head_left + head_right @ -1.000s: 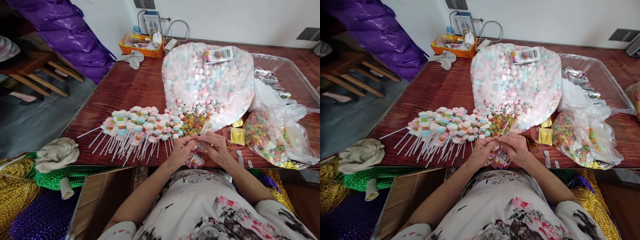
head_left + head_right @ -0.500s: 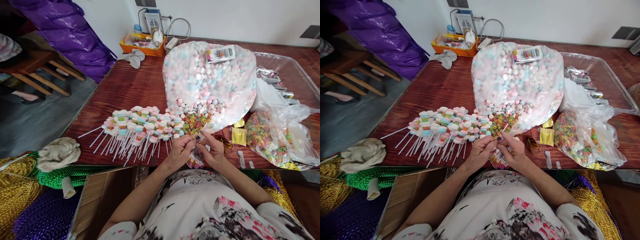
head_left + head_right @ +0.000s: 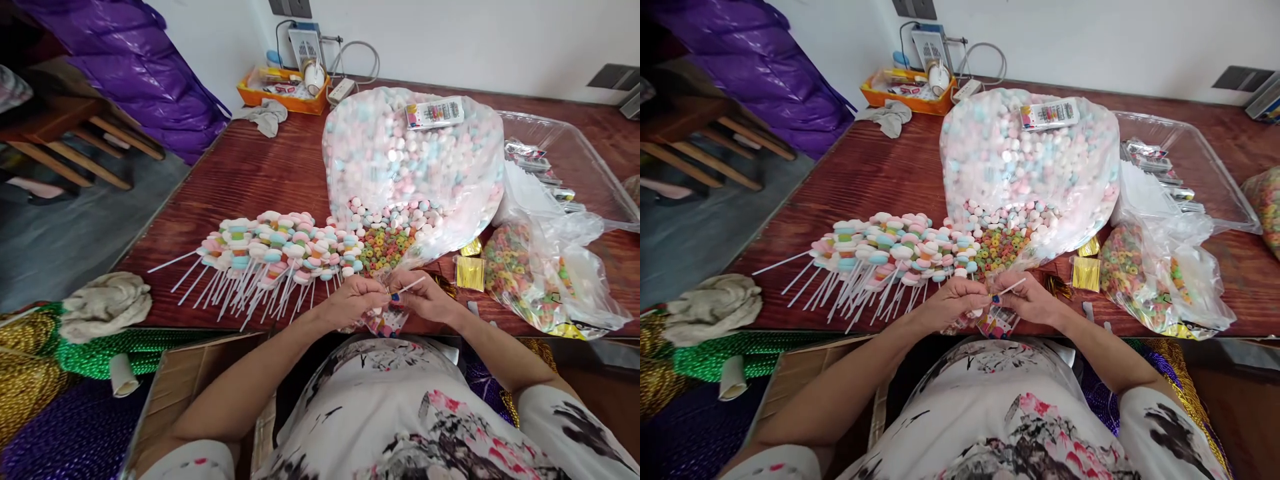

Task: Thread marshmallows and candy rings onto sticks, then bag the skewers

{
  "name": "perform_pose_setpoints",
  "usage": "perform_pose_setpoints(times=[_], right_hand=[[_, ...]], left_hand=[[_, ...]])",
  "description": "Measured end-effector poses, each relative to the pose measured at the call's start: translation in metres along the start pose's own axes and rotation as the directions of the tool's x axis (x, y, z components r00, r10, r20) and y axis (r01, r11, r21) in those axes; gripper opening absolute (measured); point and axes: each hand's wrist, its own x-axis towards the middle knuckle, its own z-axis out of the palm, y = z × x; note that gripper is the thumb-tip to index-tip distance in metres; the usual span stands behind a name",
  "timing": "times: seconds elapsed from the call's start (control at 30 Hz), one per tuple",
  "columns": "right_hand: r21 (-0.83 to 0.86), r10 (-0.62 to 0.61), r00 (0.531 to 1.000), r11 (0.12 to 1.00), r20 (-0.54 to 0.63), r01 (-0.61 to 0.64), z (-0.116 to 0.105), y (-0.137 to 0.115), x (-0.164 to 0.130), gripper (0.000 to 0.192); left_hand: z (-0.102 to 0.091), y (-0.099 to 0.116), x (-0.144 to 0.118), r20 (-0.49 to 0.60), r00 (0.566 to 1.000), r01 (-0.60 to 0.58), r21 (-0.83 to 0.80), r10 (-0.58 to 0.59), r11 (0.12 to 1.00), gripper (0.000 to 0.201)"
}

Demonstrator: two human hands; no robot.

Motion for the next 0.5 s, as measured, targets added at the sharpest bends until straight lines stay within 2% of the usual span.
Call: perform_pose_setpoints(times=[0.03,0.07,0.1,0.17,0.2,0.23,0.37,0.5], right_hand=[[-0.152,-0.138,0.99,0.979,0.009,0.138,-0.002,-0.005,-0.001,0.02],[-0.295,-0.287,0.957,0.912,0.038,0.285,-0.002,-0.011,-0.003,0.019],[-0.405,-0.42,0.903,0.813,0.089,0.418,-0.003,-0.016,-0.005,0.019],[-0.505,-0.581,0.79,0.631,0.196,0.589,-0.003,-0.025,-0.009,0.022],[-0.51,-0.613,0.756,0.586,0.229,0.63,-0.003,-0.029,-0.01,0.024],[-0.506,-0.62,0.745,0.573,0.246,0.644,-0.004,-0.032,-0.011,0.026],[-0.514,-0.546,0.764,0.572,0.342,0.639,-0.008,-0.039,-0.005,0.028],[-0.572,-0.587,0.686,0.411,0.429,0.71,-0.01,-0.047,0.004,0.018]], left_hand=[[-0.001,0.0,-0.002,0.082,0.991,0.11,-0.101,-0.102,0.989,0.03],[-0.002,-0.001,-0.004,0.163,0.97,0.206,-0.173,-0.178,0.963,0.029],[-0.003,-0.001,-0.006,0.243,0.943,0.282,-0.218,-0.228,0.934,0.028],[-0.006,0.0,-0.01,0.386,0.883,0.377,-0.243,-0.267,0.894,0.027],[-0.007,0.001,-0.011,0.439,0.859,0.395,-0.241,-0.264,0.887,0.027],[-0.008,0.003,-0.012,0.482,0.839,0.401,-0.233,-0.253,0.886,0.027],[-0.011,0.009,-0.009,0.574,0.786,0.382,-0.157,-0.23,0.911,0.028],[-0.021,0.009,0.003,0.625,0.746,0.344,-0.066,-0.229,0.937,0.035]])
